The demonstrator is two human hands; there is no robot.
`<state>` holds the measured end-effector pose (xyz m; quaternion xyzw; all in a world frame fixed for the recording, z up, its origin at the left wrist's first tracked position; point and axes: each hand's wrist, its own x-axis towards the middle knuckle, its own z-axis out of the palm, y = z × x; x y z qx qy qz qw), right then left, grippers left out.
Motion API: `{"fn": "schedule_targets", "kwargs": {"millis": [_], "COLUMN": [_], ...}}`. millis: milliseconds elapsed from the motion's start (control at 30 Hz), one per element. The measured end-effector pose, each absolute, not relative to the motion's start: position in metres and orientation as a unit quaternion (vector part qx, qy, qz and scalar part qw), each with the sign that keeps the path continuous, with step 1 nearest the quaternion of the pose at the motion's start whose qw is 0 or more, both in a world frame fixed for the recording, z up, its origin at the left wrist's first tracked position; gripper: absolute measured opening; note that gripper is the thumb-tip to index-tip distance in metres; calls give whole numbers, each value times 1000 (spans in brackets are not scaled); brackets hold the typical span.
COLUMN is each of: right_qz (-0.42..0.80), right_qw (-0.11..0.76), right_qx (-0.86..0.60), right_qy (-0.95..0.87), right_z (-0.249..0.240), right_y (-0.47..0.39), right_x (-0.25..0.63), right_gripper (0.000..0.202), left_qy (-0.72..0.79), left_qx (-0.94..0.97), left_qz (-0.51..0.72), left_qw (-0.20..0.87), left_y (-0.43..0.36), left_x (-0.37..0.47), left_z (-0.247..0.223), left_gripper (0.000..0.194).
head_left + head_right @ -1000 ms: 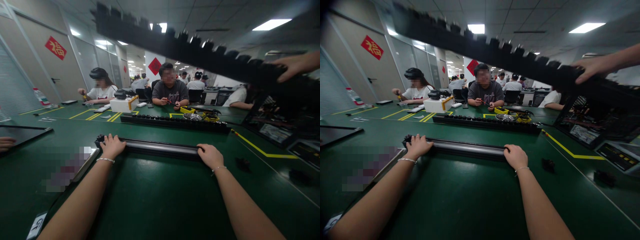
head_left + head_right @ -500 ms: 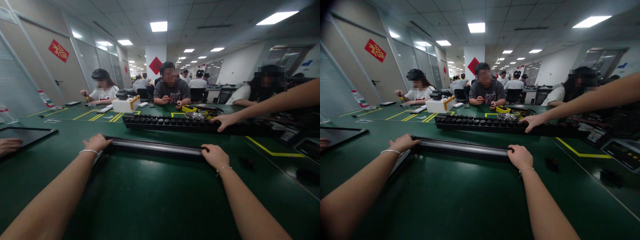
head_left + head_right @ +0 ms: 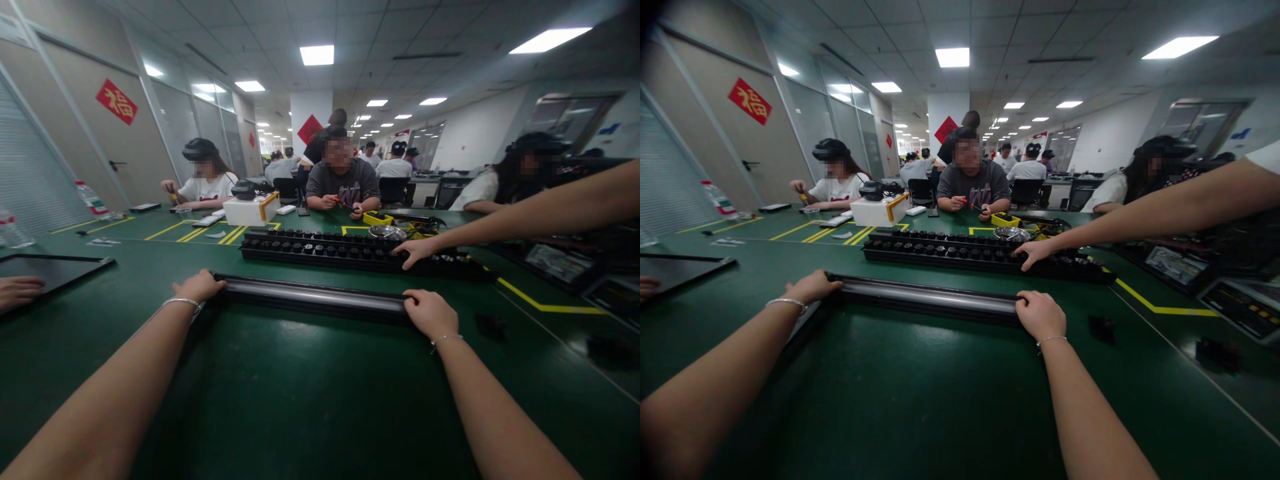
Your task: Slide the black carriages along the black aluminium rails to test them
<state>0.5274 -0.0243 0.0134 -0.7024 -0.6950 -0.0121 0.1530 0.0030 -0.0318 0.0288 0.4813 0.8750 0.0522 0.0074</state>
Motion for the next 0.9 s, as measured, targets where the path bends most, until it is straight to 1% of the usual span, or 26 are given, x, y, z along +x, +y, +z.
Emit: {"fn": "schedule_targets", "kwargs": {"millis": [100, 267, 533, 900], "right_qz": [-16, -30, -29, -32], "right_qw": [153, 166, 155, 161], "right_qx": [-708, -717, -725, -727], "right_qy": [-690, -676, -671, -666], "right_z": [13, 11, 14, 14], "right_y": [-24, -24, -25, -25], "right_x": [526, 524, 522, 522], "right_gripper": [40, 40, 42, 42], "left_qy": [886, 870, 853, 850], "left_qx": [461, 492, 522, 526], "left_qz": [31, 18, 16, 26], "left_qw": [38, 24, 18, 0], "left_y": [-31, -30, -33, -40], "left_x": [7, 8, 14, 49], "left_z": [29, 27, 26, 30], "left_gripper": [57, 48, 46, 46]}}
